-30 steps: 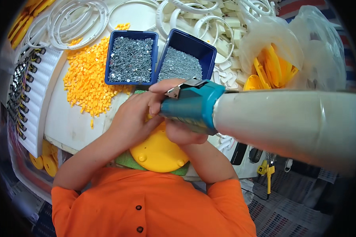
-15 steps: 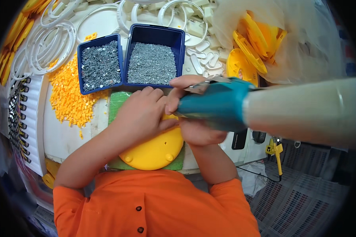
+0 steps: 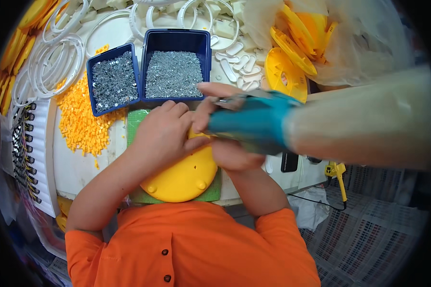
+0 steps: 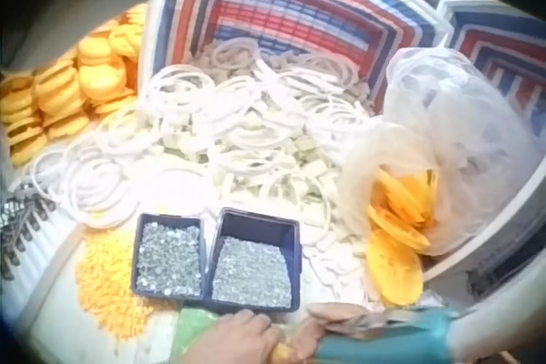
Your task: Assembling a yellow plastic electronic toy component by installing parts and securing them with an electric screwdriver.
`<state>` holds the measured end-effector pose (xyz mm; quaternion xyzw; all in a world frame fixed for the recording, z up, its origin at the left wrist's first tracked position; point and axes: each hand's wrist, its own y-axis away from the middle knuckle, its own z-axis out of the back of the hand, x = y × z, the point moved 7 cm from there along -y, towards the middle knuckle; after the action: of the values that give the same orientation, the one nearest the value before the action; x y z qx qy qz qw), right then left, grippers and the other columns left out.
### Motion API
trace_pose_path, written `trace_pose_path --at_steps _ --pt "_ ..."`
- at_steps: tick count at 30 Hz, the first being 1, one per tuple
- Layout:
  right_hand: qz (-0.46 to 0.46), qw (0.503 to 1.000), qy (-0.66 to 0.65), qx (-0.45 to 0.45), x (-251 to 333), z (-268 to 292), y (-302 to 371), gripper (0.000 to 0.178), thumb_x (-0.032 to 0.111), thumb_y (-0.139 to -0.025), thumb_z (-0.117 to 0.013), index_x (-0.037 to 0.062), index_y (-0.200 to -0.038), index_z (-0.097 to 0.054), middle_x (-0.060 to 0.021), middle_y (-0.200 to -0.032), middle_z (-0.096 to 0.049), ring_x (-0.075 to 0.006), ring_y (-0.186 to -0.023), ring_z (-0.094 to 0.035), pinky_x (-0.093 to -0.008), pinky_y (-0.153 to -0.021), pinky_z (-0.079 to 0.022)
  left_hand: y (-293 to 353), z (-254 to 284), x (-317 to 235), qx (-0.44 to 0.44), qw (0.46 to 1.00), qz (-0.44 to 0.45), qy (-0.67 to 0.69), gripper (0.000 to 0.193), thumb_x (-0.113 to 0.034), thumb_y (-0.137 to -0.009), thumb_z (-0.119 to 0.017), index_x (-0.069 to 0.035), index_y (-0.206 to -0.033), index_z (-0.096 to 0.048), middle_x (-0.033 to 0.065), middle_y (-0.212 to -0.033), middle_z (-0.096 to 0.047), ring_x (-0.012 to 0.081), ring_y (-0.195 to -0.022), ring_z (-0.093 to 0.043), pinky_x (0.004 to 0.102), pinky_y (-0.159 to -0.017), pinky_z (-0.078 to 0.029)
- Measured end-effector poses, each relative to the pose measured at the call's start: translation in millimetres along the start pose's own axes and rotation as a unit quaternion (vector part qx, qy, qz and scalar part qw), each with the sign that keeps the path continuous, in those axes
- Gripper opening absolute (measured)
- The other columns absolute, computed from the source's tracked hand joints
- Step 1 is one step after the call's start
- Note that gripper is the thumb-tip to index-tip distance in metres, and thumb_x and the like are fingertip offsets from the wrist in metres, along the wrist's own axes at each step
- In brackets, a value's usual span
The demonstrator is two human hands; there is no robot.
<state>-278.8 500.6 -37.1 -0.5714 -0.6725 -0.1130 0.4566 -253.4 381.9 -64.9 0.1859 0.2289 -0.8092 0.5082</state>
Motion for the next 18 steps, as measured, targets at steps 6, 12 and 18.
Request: trace_pose_path --at_steps 6,12,18 --pt "-0.013 0.995 0.094 -0.005 57 -9 38 0.110 0.088 -0.082 -0.037 -0.0062 -0.138 -0.050 -0.0119 -0.079 -0.063 -0.0237 -0.069 -0.058 -0.0400 -0.074 -0.048 4 -8 -34 -0.002 0.978 -0.210 0.015 0.036 -0.035 -0.081 -0.073 -0.005 -0.101 -0.068 0.0095 -0.105 -0.064 0.0291 -0.110 -0.058 0.0455 -0.105 -0.040" --pt "0.002 0.996 0.084 -0.041 40 3 68 0.102 0.085 -0.080 -0.046 -0.0053 -0.126 -0.056 -0.0166 -0.083 -0.063 -0.0275 -0.074 -0.059 -0.0420 -0.076 -0.047 -1 -29 -50 0.101 0.969 -0.227 0.012 0.043 -0.048 -0.082 -0.070 -0.007 -0.095 -0.071 0.0091 -0.098 -0.066 0.0271 -0.106 -0.060 0.0434 -0.101 -0.041" --pt "-0.040 0.998 0.035 0.014 31 -2 70 0.078 0.064 -0.086 -0.058 -0.0061 -0.120 -0.059 -0.0179 -0.107 -0.063 -0.0278 -0.088 -0.062 -0.0381 -0.075 -0.050 4 -29 -51 0.090 0.969 -0.231 -0.002 0.043 -0.047 -0.082 -0.070 -0.008 -0.098 -0.070 0.0085 -0.098 -0.066 0.0269 -0.105 -0.060 0.0429 -0.100 -0.042"
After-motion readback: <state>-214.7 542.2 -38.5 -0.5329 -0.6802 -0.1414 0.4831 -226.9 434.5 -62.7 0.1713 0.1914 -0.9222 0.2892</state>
